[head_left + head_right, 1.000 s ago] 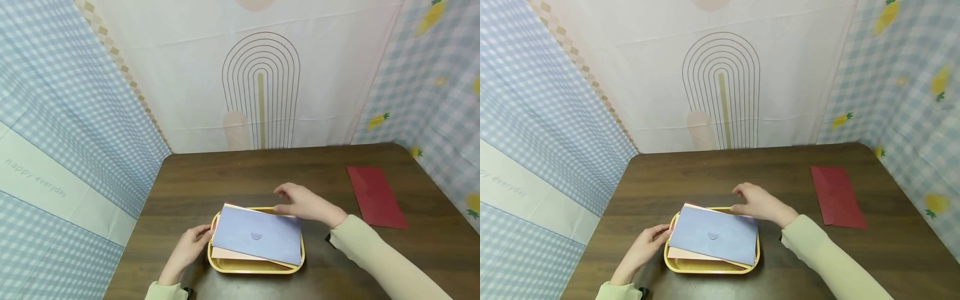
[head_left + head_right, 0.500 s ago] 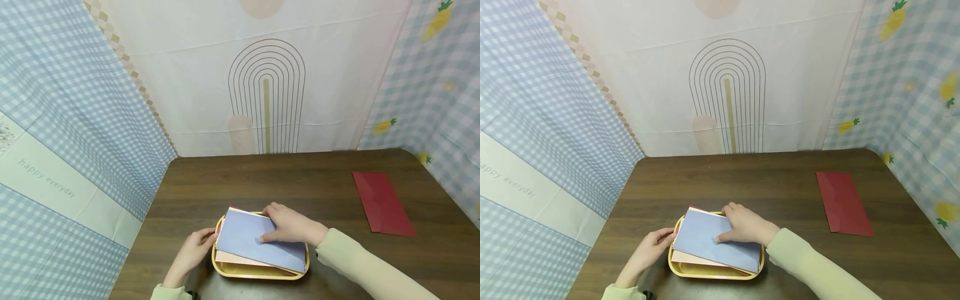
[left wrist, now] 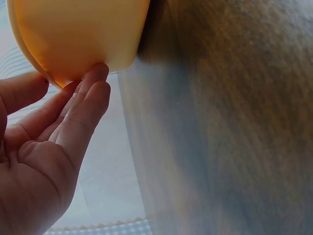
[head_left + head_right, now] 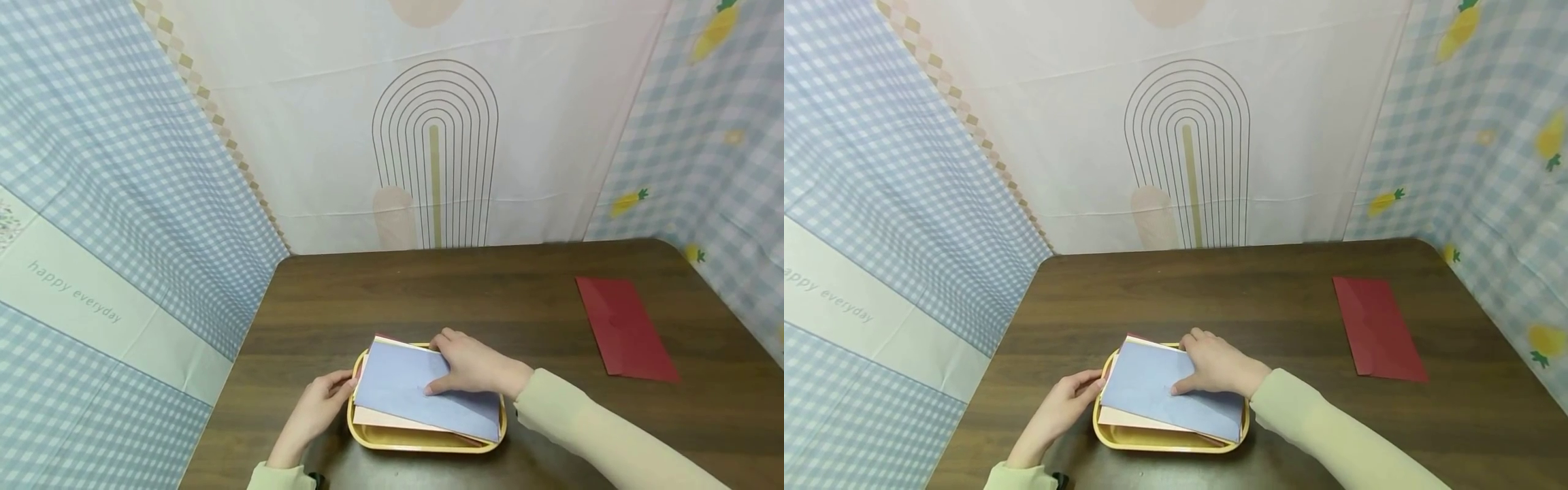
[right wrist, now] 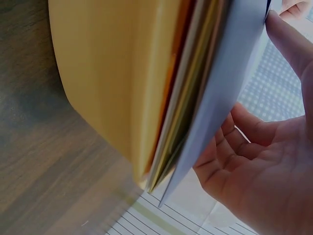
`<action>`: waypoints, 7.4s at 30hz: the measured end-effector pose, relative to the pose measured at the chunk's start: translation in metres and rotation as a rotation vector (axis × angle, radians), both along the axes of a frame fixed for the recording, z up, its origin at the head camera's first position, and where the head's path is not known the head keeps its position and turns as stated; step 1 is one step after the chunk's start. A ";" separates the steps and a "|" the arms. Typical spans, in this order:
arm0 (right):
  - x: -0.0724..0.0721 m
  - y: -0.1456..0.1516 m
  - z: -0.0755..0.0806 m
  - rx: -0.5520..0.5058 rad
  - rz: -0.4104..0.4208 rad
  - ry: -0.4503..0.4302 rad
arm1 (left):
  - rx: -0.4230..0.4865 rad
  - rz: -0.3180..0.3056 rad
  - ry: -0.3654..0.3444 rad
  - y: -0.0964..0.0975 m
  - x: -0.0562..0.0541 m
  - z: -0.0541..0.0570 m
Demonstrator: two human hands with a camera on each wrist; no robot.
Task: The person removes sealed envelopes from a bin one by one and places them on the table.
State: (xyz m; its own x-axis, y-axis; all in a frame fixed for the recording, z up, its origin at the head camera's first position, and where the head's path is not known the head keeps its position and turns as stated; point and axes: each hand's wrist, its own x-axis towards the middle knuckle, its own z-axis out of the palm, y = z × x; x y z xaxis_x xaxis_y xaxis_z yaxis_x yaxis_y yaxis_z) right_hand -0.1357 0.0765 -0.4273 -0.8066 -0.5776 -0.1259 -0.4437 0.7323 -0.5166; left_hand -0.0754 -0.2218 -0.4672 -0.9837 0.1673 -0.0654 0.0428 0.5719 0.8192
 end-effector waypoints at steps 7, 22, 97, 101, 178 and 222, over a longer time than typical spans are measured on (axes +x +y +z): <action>-0.003 -0.001 0.001 0.013 -0.004 -0.009 | 0.004 0.001 -0.001 0.000 -0.001 0.001; -0.006 -0.002 0.003 0.003 0.009 0.045 | 0.010 -0.002 0.014 0.000 0.001 -0.001; -0.055 0.049 0.044 -0.182 -0.257 -0.050 | 0.036 -0.017 -0.023 -0.002 -0.004 -0.004; -0.065 0.069 0.047 -0.216 -0.327 -0.045 | 0.039 -0.020 -0.031 -0.002 -0.004 -0.002; -0.053 0.197 -0.036 -0.243 -0.672 -0.195 | 0.099 -0.005 -0.056 -0.001 -0.001 0.000; -0.051 0.200 -0.044 0.064 -0.719 -0.201 | 0.067 -0.008 -0.041 -0.001 0.000 -0.001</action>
State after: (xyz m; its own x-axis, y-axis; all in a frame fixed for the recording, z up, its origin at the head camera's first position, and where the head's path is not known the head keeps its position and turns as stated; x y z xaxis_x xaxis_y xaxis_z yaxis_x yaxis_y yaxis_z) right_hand -0.1863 0.2766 -0.4717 -0.9403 0.0964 -0.3264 0.2538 0.8376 -0.4838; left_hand -0.0759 -0.2228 -0.4681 -0.9791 0.1801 -0.0941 0.0126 0.5158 0.8566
